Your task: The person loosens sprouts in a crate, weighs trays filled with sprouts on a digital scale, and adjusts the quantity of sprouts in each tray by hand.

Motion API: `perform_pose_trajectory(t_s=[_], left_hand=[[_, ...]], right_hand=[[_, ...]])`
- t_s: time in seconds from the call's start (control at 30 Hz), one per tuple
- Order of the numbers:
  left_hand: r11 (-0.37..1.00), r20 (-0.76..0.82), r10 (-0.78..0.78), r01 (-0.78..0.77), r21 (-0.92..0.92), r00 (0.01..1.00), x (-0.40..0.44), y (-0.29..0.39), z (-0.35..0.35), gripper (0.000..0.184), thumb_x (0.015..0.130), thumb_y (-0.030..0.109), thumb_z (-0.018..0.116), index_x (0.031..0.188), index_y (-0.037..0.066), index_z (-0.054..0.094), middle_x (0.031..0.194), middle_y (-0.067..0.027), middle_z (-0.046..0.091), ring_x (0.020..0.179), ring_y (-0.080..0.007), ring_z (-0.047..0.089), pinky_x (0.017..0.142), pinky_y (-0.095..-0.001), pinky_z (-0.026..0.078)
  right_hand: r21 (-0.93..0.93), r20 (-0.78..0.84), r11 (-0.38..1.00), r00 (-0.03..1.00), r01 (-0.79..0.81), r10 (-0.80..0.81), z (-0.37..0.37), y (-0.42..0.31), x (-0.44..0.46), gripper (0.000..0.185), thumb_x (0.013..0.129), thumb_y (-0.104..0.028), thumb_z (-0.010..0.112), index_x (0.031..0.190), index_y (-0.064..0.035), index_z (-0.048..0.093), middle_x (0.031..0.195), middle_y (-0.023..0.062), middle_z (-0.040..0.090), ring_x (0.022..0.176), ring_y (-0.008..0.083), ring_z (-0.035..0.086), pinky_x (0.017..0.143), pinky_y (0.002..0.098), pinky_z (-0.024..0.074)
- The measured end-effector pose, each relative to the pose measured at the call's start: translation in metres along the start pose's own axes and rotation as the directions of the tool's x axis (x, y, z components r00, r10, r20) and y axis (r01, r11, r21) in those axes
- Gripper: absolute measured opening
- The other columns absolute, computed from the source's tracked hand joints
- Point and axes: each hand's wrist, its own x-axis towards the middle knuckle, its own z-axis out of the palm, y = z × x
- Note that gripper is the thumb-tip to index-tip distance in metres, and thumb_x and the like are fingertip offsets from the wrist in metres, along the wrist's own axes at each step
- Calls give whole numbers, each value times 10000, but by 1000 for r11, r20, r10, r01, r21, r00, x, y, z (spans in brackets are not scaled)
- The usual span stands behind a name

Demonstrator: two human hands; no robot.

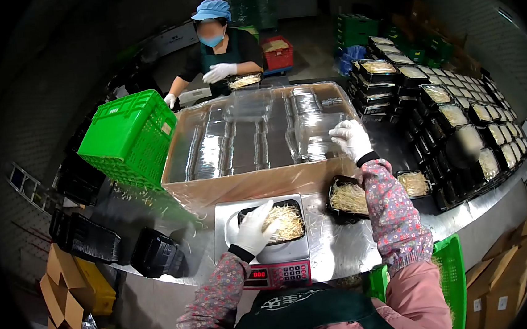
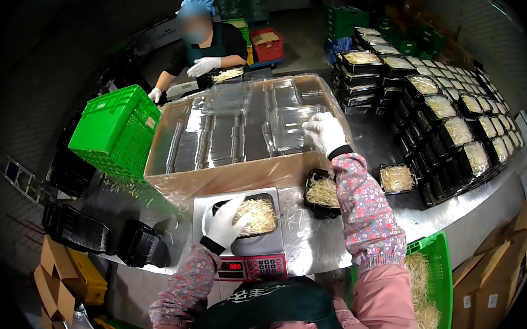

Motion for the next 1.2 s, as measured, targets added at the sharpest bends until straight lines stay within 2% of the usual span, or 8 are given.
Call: perform_pose_trajectory(t_s=[0.13,0.3,0.47,0.57,0.7,0.87,1.0,1.2], left_hand=[[933,-298,-146,31,-358,943,0,-5,-47,481,948,220,581,1355,-14,476,1289,-193,570,1084,-276,610,959,-339,479],[-17,8,-450,0,-1000,893,6,28,-96,511,1007,302,489,1361,-55,394,1083,-164,613,918,-229,649,718,-346,579],[467,-190,-438,42,-883,879,-8,15,-86,347,927,55,559,1248,-54,482,902,-119,654,685,-157,637,587,-281,557],[520,-146,-419,105,-848,896,-19,23,-72,347,898,-1,558,1221,-93,472,826,-118,663,615,-144,630,540,-235,524],[445,106,-483,347,-826,869,-25,37,-44,419,874,-5,613,1260,-62,461,822,-134,672,613,-148,634,532,-215,505],[976,-442,-216,198,-86,871,-11,-22,-14,258,868,135,668,1094,9,659,775,-91,676,637,-205,625,602,-333,487],[927,-454,-368,362,-103,812,-22,-83,4,233,905,194,626,1027,13,707,867,-100,690,811,-208,660,729,-301,510],[360,70,-578,330,-873,813,-28,-113,9,147,882,78,629,976,-12,699,857,-18,680,793,-123,635,721,-265,502]], right_hand=[[69,-191,983,970,168,-152,-34,-47,11,213,689,-50,775,878,-123,712,877,17,664,877,235,599,779,344,492],[187,-174,814,833,551,-524,-51,-162,-11,255,714,-62,720,954,-123,659,888,36,660,874,245,615,760,372,482],[312,160,840,847,444,-507,-62,-200,-37,481,833,-377,689,1245,-147,599,1440,163,426,1347,344,353,1116,519,233],[507,56,857,989,92,-139,-48,-174,-56,583,880,-321,663,1397,-132,472,1395,198,463,1255,358,462,1050,424,371],[533,439,741,882,-409,171,17,-119,-125,402,937,-276,610,1284,-77,567,1056,165,694,944,284,688,848,345,526],[269,364,896,899,-352,243,82,-120,-135,324,944,-394,548,1131,-153,657,933,173,697,880,358,664,787,457,519],[177,458,890,835,-420,303,103,-137,-128,348,943,-377,560,1138,-105,658,1003,161,698,938,299,671,824,414,515],[626,629,271,679,-731,380,155,-114,-147,220,920,-184,651,1033,5,645,896,30,671,830,101,603,781,264,498]])
